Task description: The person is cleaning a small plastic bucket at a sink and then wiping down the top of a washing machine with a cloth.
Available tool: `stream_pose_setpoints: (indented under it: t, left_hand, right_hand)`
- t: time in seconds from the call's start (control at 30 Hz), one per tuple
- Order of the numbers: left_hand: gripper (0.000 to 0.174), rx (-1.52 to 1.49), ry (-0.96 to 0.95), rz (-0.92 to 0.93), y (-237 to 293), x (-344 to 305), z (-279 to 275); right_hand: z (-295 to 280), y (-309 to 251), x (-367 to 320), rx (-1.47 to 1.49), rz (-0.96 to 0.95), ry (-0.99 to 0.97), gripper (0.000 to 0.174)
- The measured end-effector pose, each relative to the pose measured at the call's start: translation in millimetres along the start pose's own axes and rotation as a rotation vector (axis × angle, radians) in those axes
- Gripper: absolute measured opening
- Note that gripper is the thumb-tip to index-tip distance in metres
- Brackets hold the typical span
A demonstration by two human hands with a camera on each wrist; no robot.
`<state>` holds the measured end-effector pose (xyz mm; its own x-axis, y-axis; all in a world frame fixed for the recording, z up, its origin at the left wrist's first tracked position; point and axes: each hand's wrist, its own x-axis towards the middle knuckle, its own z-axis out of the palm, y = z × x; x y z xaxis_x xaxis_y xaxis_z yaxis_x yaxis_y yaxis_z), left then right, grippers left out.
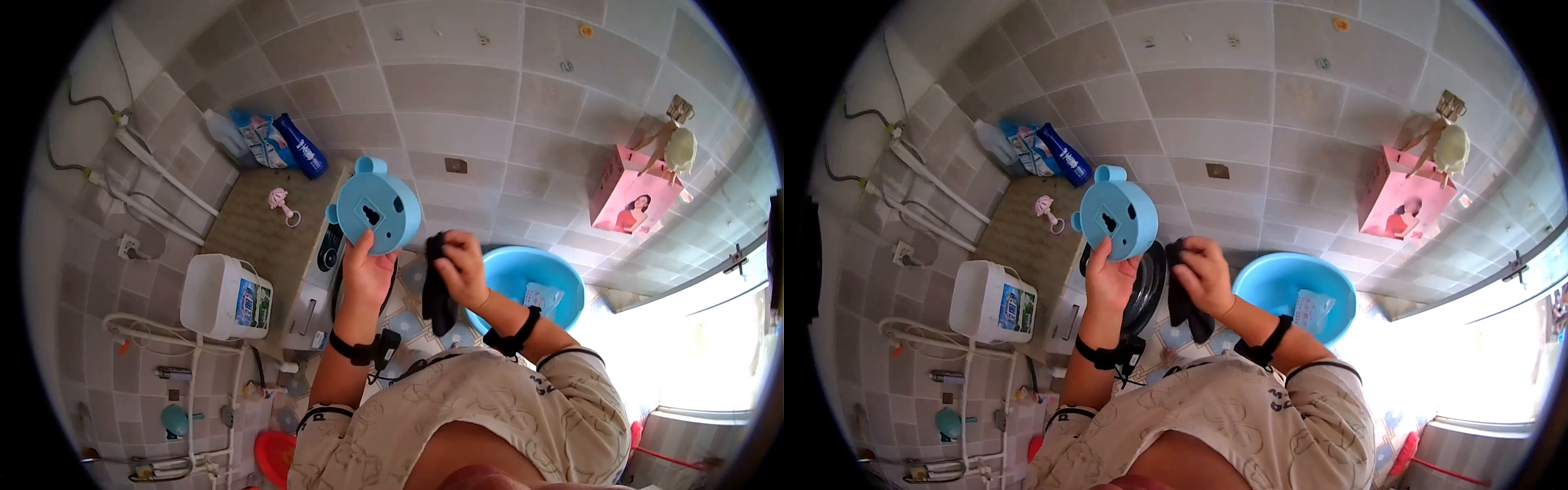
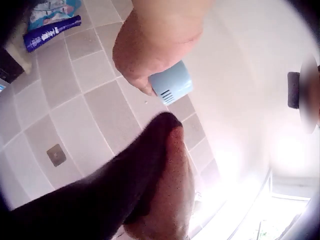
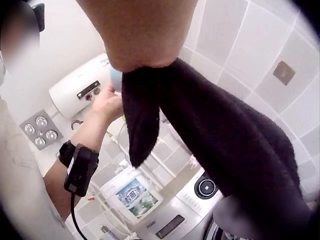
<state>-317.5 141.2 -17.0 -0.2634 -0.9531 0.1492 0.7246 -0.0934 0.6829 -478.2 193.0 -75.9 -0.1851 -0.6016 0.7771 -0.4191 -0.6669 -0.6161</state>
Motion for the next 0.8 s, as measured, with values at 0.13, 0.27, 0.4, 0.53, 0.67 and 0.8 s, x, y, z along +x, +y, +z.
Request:
stream_pose_setpoints:
  t: [0.13,0.27,0.4,0.53,0.67,0.8]
  left_hand:
    - [0.047,-0.228,-0.030,-0.198,-10.6,-9.1,-2.0]
    - [0.049,-0.274,-0.035,-0.343,-16.2,-12.7,4.8]
    - [0.054,-0.045,-0.186,-0.274,-5.3,-22.6,-3.0]
    - [0.057,-0.010,-0.182,-0.300,-11.0,-26.8,-11.4]
    - [0.064,0.174,-0.206,-0.152,-3.3,-25.7,-15.3]
    - [0.069,0.383,-0.175,0.047,3.3,-21.2,-8.9]
  right_hand:
    - [-5.1,-11.5,12.7,0.152,-0.068,0.024,0.032]
    - [-11.4,-39.1,54.0,-0.065,-0.206,-0.224,0.040]
    - [-16.4,-35.5,70.9,0.148,0.125,-0.087,0.033]
    - [-19.2,-22.6,77.6,0.263,0.248,-0.038,0.028]
    - [-22.0,7.1,71.0,0.332,0.548,-0.062,0.027]
    - [-26.7,1.8,69.6,0.660,0.665,0.218,0.029]
